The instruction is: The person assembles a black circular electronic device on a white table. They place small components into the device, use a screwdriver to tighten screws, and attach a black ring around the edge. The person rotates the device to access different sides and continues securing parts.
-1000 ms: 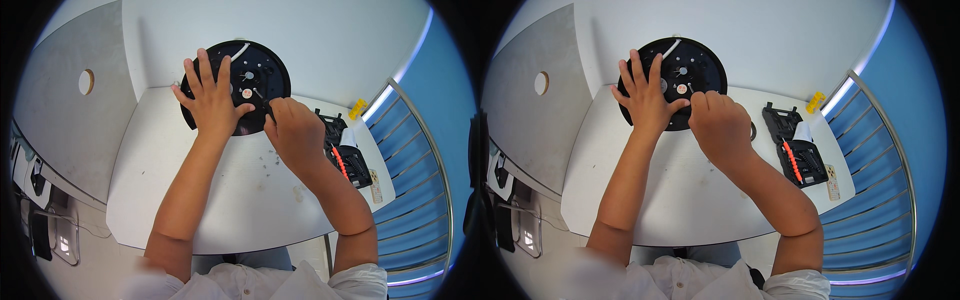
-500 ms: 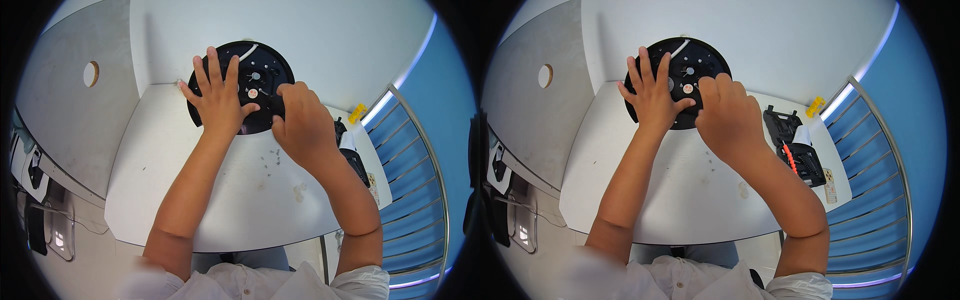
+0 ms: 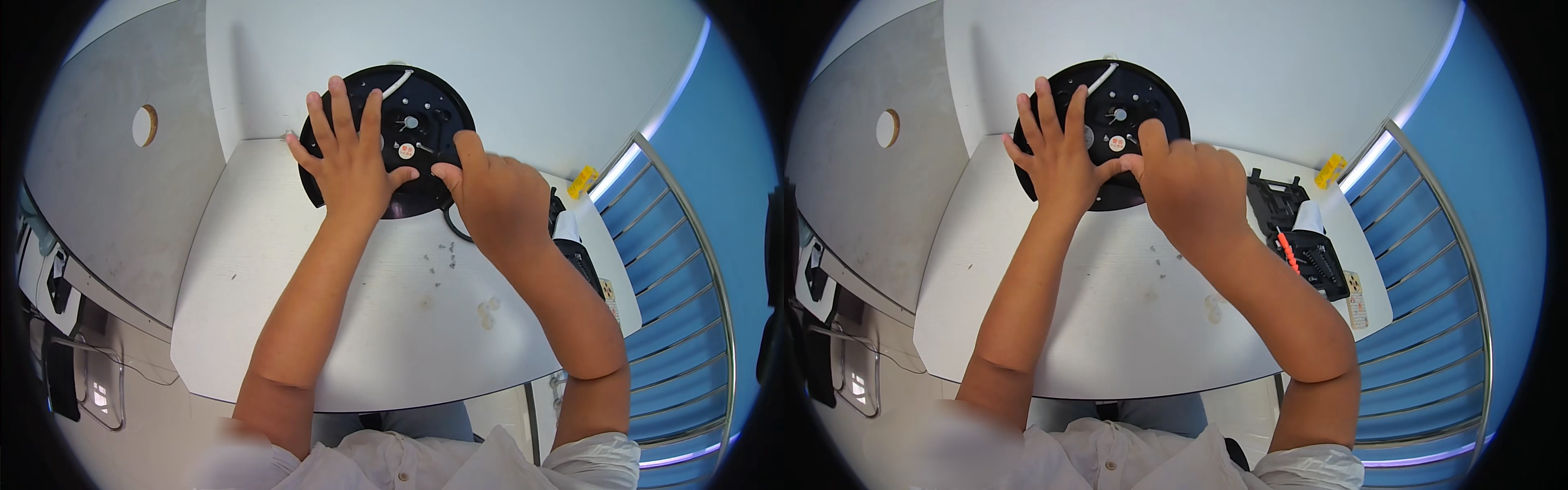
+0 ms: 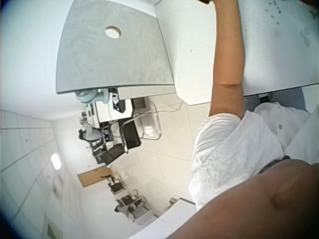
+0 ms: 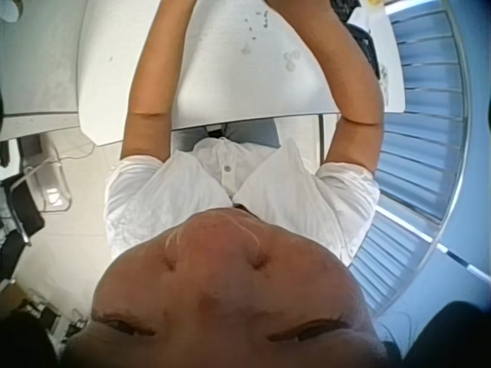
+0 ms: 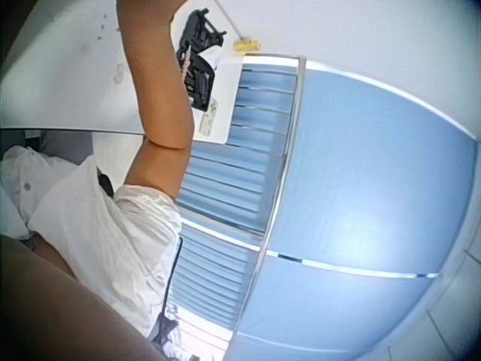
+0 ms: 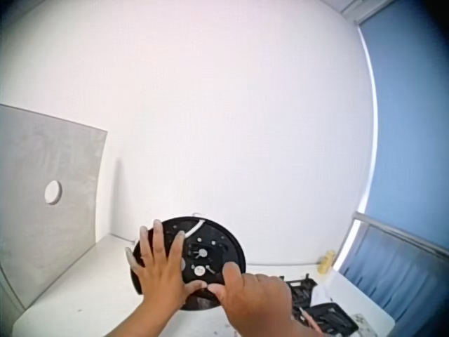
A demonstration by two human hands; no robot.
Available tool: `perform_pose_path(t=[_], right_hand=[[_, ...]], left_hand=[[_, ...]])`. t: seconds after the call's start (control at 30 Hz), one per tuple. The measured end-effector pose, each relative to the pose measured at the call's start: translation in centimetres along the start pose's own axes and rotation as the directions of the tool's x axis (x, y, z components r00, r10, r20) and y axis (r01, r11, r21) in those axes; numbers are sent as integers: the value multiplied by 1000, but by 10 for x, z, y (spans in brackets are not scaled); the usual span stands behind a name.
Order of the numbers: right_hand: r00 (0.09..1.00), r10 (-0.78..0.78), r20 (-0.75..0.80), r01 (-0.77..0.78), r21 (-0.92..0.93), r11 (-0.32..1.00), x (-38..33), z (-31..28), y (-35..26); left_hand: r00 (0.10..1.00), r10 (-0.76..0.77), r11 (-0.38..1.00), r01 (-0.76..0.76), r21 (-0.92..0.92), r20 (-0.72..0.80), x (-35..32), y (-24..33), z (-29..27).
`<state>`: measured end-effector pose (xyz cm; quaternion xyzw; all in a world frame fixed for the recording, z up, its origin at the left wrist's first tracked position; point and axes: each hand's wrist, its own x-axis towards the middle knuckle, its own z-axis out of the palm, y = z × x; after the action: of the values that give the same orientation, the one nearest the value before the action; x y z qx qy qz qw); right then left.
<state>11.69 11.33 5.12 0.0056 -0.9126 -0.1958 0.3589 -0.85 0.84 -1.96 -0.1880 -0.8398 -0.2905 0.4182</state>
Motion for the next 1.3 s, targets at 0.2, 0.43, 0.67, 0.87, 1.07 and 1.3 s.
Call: perform_pose_path(t=[0.2, 0.43, 0.67, 0.87, 1.07, 1.3], right_hand=[[968, -164, -191, 188, 117, 975, 0, 15, 9], [935, -160, -316, 194, 79, 978, -7, 22, 6], [974, -70, -214, 89, 78, 993, -12, 19, 6], [989, -97, -115, 94, -29, 995, -16, 19, 2], [951, -132, -281, 128, -34, 991, 0, 23, 10], [944, -183, -274, 211, 78, 974, 2, 24, 7]], left_hand=[[998, -27, 999, 26, 19, 49, 2, 3, -7], [998, -29, 999, 28, 23, 49, 1, 5, -7], [999, -19, 1000, 19, 5, 41, 2, 4, -6], [1000, -14, 1000, 13, 9, 24, 1, 3, -7], [999, -10, 1000, 9, 14, 37, 2, 2, -3], [1000, -4, 1000, 4, -17, 14, -1, 2, -2]])
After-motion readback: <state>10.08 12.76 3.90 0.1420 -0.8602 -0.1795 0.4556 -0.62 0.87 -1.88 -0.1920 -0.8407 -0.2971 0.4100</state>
